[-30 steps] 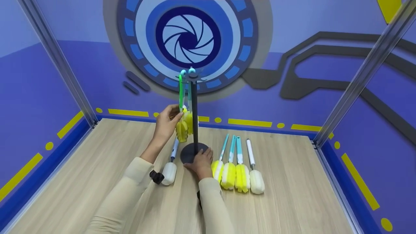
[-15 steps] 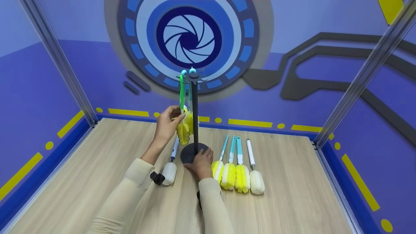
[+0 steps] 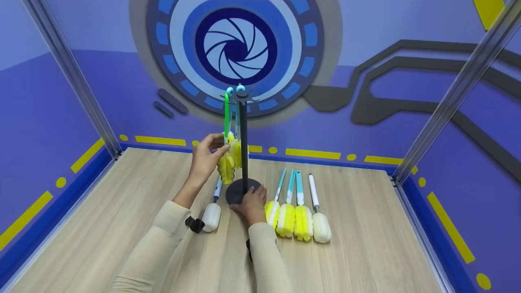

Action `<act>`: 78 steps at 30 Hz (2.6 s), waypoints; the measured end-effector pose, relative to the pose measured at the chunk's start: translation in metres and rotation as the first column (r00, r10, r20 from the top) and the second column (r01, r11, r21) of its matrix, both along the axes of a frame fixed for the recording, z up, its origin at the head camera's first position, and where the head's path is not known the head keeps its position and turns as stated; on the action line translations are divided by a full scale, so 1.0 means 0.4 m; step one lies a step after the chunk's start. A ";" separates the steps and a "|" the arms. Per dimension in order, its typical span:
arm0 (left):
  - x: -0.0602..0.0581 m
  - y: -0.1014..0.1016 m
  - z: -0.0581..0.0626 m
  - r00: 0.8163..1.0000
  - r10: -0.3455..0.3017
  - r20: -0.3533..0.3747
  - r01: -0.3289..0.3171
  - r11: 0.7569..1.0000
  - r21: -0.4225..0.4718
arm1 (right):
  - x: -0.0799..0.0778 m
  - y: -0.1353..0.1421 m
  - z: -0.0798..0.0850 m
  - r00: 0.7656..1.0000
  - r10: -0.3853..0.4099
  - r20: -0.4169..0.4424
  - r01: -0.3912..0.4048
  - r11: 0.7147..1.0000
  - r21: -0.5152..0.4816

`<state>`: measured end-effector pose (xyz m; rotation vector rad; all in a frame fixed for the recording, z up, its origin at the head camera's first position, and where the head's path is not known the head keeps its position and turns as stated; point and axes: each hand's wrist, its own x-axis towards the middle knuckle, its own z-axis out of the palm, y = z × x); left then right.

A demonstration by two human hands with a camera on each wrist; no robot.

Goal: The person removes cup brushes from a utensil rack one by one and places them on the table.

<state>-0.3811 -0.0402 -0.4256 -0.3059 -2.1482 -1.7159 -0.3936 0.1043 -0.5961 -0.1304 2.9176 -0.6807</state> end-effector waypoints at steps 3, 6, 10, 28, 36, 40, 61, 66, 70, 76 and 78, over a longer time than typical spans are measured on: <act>0.002 0.000 0.000 1.000 -0.003 -0.005 0.003 1.000 -0.006 | -0.001 0.000 0.001 1.000 -0.002 0.003 0.002 1.000 -0.001; 0.005 0.000 0.002 1.000 -0.008 -0.012 0.008 1.000 -0.017 | -0.001 0.001 0.001 1.000 0.000 0.007 0.000 1.000 -0.002; 0.008 -0.002 0.005 1.000 -0.015 -0.020 0.015 0.999 -0.035 | 0.000 0.001 0.001 1.000 0.002 0.012 -0.002 1.000 -0.006; 0.021 -0.009 0.017 0.998 0.003 -0.060 -0.006 0.998 -0.055 | 0.001 0.002 0.003 1.000 0.008 -0.006 -0.008 1.000 0.008; 0.026 -0.023 0.010 0.996 0.020 -0.083 -0.022 0.999 -0.026 | -0.002 -0.002 0.003 1.000 -0.004 0.019 0.004 1.000 0.014; 0.029 -0.030 0.006 0.995 0.028 -0.098 -0.032 0.999 -0.036 | -0.001 -0.001 0.002 1.000 -0.005 0.014 0.005 1.000 0.001; 0.035 -0.069 -0.003 0.989 0.075 -0.132 -0.082 0.995 -0.056 | -0.004 -0.002 0.004 1.000 -0.008 0.017 0.008 1.000 0.021; 0.037 -0.077 -0.016 0.989 0.078 -0.128 -0.087 0.994 -0.068 | -0.004 -0.001 0.002 1.000 -0.006 0.011 0.006 1.000 0.019; 0.040 -0.082 -0.027 0.990 0.081 -0.115 -0.088 0.994 -0.066 | -0.003 -0.001 -0.001 1.000 -0.006 0.004 0.006 1.000 0.013; 0.046 -0.089 -0.039 0.992 0.083 -0.093 -0.088 0.995 -0.056 | 0.000 0.000 -0.002 1.000 0.000 -0.011 0.000 1.000 0.007; 0.048 -0.092 -0.042 0.993 0.085 -0.086 -0.090 0.994 -0.055 | 0.000 0.000 -0.002 1.000 0.000 -0.013 0.000 1.000 0.002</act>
